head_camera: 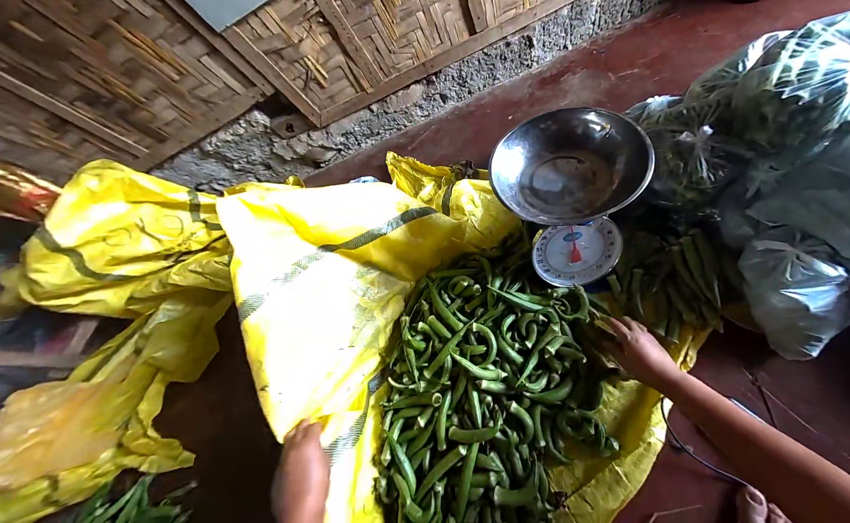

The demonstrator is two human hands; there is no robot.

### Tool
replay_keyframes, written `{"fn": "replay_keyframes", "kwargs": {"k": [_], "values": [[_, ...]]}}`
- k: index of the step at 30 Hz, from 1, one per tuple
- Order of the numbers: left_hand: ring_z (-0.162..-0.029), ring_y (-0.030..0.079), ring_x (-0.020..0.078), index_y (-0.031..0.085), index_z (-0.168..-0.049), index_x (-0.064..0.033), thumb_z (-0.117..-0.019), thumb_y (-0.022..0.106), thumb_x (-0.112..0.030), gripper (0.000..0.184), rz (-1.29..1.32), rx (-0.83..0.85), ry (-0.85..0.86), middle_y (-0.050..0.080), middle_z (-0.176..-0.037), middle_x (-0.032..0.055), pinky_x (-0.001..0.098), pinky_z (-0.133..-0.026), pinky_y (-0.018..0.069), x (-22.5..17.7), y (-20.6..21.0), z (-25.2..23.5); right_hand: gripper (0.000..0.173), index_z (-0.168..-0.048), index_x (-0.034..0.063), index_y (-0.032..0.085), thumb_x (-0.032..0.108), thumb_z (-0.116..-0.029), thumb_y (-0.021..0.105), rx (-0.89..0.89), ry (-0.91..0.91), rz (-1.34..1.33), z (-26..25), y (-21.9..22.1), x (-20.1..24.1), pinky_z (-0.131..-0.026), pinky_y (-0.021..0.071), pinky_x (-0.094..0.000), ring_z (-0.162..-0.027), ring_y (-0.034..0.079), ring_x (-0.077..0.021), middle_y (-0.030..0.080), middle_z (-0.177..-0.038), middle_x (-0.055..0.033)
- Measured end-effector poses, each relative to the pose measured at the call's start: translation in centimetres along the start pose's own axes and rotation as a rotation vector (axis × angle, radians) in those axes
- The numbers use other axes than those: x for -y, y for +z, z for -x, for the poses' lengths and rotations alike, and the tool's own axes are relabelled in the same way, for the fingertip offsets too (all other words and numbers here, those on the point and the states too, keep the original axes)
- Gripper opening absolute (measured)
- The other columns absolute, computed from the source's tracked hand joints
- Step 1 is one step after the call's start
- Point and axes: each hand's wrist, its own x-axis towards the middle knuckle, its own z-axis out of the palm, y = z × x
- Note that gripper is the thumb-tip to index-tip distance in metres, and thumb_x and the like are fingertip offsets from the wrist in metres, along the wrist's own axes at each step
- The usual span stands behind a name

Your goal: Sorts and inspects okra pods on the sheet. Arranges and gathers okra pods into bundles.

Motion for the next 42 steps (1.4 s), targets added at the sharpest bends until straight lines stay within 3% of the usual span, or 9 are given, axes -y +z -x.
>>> {"fn": "replay_keyframes", "kwargs": {"k": [4, 7, 10, 14, 17, 20, 27, 34, 42], "values": [[-0.133, 0.053, 0.0465, 0.063, -0.134, 0.0015, -0.0964, 0.064, -0.009, 0.039, -0.286, 0.386, -0.127, 0.060, -0.138, 0.0276, 0.0666, -0.109, 0.0404, -3.4, -5.7, -1.5, 0.053, -0.148, 0.0059, 0.052, 0.023, -0.0993, 0.064, -0.087, -0.280, 0.031, 0.7, -0.4, 4.0, -0.118, 0.0327, -0.0590, -0.143, 0.042, -0.0436, 0.049, -0.150, -0.0250], [-0.141, 0.045, 0.0476, 0.064, -0.137, -0.0033, -0.1010, 0.063, -0.019, 0.039, -0.225, 0.245, 0.185, 0.059, -0.141, 0.0253, 0.0686, -0.115, 0.0292, -12.5, -8.9, 0.2, 0.047, -0.143, 0.0088, 0.059, 0.020, -0.0979, 0.065, -0.024, -0.557, 0.101, 0.8, 1.7, 7.5, -0.121, 0.0266, -0.0620, -0.145, 0.041, -0.0428, 0.053, -0.149, -0.0215], [-0.142, 0.047, 0.0366, 0.062, -0.141, -0.0126, -0.1011, 0.059, -0.014, 0.040, -0.110, 0.160, 0.610, 0.057, -0.148, 0.0135, 0.0601, -0.116, 0.0362, -20.6, -6.2, 0.8, 0.060, -0.156, 0.0146, 0.043, 0.027, -0.1012, 0.063, 0.338, -0.559, 0.251, -0.3, 3.9, 10.6, -0.124, 0.0062, -0.0650, -0.156, 0.016, -0.0407, 0.031, -0.166, -0.0169], [-0.158, 0.012, 0.0376, 0.046, -0.156, -0.0200, -0.1022, 0.062, -0.032, 0.058, -0.192, 0.510, 0.755, 0.019, -0.172, 0.0084, 0.0672, -0.123, 0.0129, -26.7, 0.7, 0.2, 0.063, -0.156, 0.0145, 0.044, 0.030, -0.0992, 0.067, 0.419, -0.418, 0.345, -1.7, 5.4, 9.7, -0.121, 0.0055, -0.0707, -0.155, 0.020, -0.0389, 0.035, -0.165, -0.0119], [-0.158, 0.011, 0.0393, 0.036, -0.161, -0.0194, -0.0997, 0.065, -0.038, 0.070, -0.253, 0.571, 0.731, 0.017, -0.173, 0.0067, 0.0720, -0.121, 0.0082, -26.0, 5.1, 0.7, 0.043, -0.139, 0.0098, 0.061, 0.011, -0.0964, 0.066, 0.363, -0.386, 0.325, -1.3, 5.1, 8.4, -0.120, 0.0095, -0.0729, -0.150, 0.031, -0.0418, 0.048, -0.154, -0.0163], [-0.155, 0.024, 0.0381, 0.052, -0.148, -0.0120, -0.1004, 0.062, -0.039, 0.056, -0.297, 0.474, 0.679, 0.035, -0.166, 0.0059, 0.0715, -0.121, 0.0051, -24.0, 6.0, 1.8, 0.036, -0.127, 0.0073, 0.069, -0.003, -0.0941, 0.058, 0.309, -0.475, 0.289, -0.1, 4.8, 5.4, -0.122, 0.0114, -0.0684, -0.150, 0.033, -0.0392, 0.054, -0.149, -0.0166], [-0.146, 0.040, 0.0416, 0.061, -0.142, -0.0174, -0.1034, 0.058, -0.035, 0.043, -0.361, 0.467, 0.426, 0.056, -0.150, 0.0087, 0.0752, -0.119, 0.0013, -20.7, 4.7, 1.6, 0.024, -0.112, 0.0116, 0.076, 0.006, -0.0920, 0.065, 0.025, -0.603, 0.153, 2.9, 4.6, 1.0, -0.120, 0.0205, -0.0675, -0.140, 0.048, -0.0368, 0.066, -0.133, -0.0130], [-0.150, 0.033, 0.0373, 0.066, -0.136, -0.0214, -0.0989, 0.061, -0.027, 0.038, -0.406, 0.538, 0.270, 0.053, -0.153, -0.0052, 0.0794, -0.115, -0.0007, -17.4, 5.1, 0.9, 0.025, -0.110, 0.0119, 0.076, 0.004, -0.0878, 0.066, -0.035, -0.828, 0.105, 5.4, 7.2, -1.1, -0.116, 0.0371, -0.0594, -0.127, 0.061, -0.0352, 0.072, -0.118, -0.0112], [-0.148, 0.041, 0.0314, 0.062, -0.140, -0.0147, -0.1050, 0.055, -0.035, 0.041, -0.229, 0.489, 0.234, 0.061, -0.146, 0.0071, 0.0681, -0.122, 0.0063, -17.3, 2.8, 0.8, 0.027, -0.106, 0.0132, 0.077, 0.001, -0.0861, 0.063, -0.122, -0.878, 0.012, 6.6, 7.4, -2.3, -0.111, 0.0406, -0.0621, -0.122, 0.064, -0.0332, 0.074, -0.114, -0.0080]]}}
